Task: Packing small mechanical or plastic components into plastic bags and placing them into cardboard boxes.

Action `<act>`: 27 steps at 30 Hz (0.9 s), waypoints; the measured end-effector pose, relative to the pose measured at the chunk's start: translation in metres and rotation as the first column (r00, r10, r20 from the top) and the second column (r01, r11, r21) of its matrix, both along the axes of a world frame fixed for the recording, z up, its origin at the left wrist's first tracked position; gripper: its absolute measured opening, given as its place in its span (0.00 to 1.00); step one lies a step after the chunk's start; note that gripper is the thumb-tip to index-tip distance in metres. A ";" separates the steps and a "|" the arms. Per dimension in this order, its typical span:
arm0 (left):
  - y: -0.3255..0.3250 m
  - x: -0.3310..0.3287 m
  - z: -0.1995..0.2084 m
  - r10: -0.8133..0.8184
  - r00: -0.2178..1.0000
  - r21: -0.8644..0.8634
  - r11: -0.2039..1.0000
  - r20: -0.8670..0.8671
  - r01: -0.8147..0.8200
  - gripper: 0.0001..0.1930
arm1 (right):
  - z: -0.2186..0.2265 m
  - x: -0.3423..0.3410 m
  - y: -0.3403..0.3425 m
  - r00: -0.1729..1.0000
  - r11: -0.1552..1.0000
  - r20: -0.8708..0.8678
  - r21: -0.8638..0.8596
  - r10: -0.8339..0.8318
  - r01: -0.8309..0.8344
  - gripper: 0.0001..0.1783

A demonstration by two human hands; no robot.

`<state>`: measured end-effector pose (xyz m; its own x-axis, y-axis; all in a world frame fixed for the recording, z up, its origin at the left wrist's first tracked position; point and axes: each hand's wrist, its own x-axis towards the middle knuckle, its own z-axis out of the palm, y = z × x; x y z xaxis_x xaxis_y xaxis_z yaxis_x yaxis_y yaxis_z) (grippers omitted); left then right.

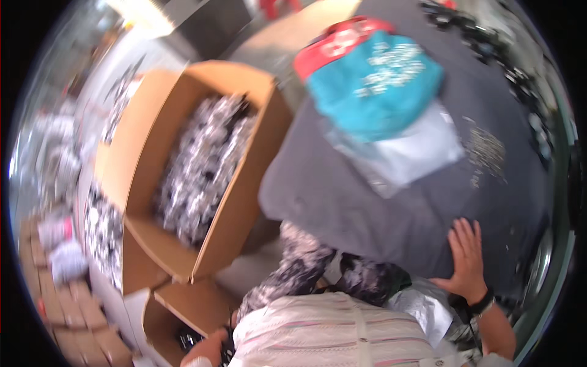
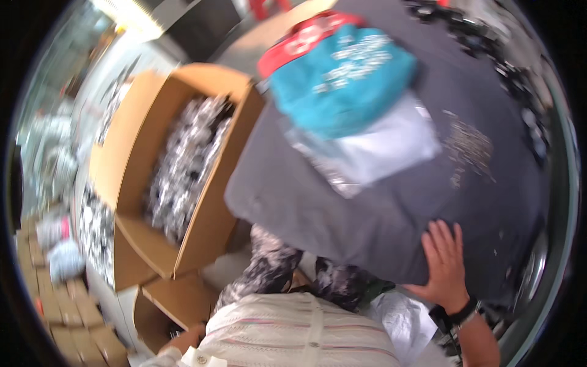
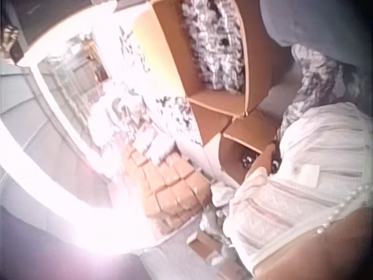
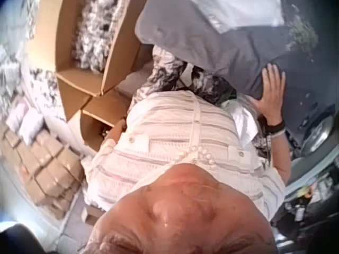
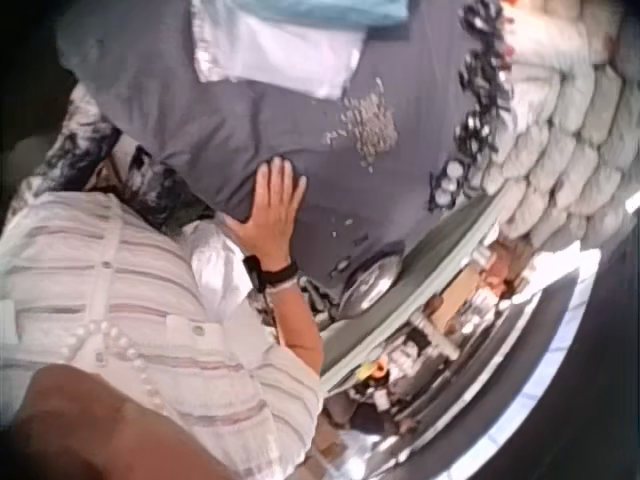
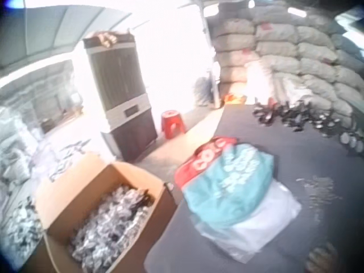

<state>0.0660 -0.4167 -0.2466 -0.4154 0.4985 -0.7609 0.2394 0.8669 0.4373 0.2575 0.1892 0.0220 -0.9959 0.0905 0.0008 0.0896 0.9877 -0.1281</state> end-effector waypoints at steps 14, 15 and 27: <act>-0.003 0.065 0.056 0.179 0.980 -0.378 0.916 0.083 -0.135 0.27 | -0.010 0.007 -0.006 0.984 0.992 0.146 0.058 0.100 -0.110 0.49; -0.002 0.066 0.056 0.093 0.994 -0.406 0.912 0.063 -0.060 0.26 | -0.011 0.010 -0.003 0.986 0.993 0.143 0.060 0.089 -0.098 0.49; 0.032 0.040 0.090 0.320 0.932 -0.587 0.793 0.171 -0.164 0.26 | -0.030 0.034 0.035 0.990 0.989 0.092 0.097 0.103 -0.112 0.42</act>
<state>0.1061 -0.3849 -0.1566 -0.2229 -0.1327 -0.9658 -0.0604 0.9907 -0.1222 0.2913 0.2239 -0.0084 -0.9966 -0.0136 -0.0816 -0.0118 0.9997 -0.0227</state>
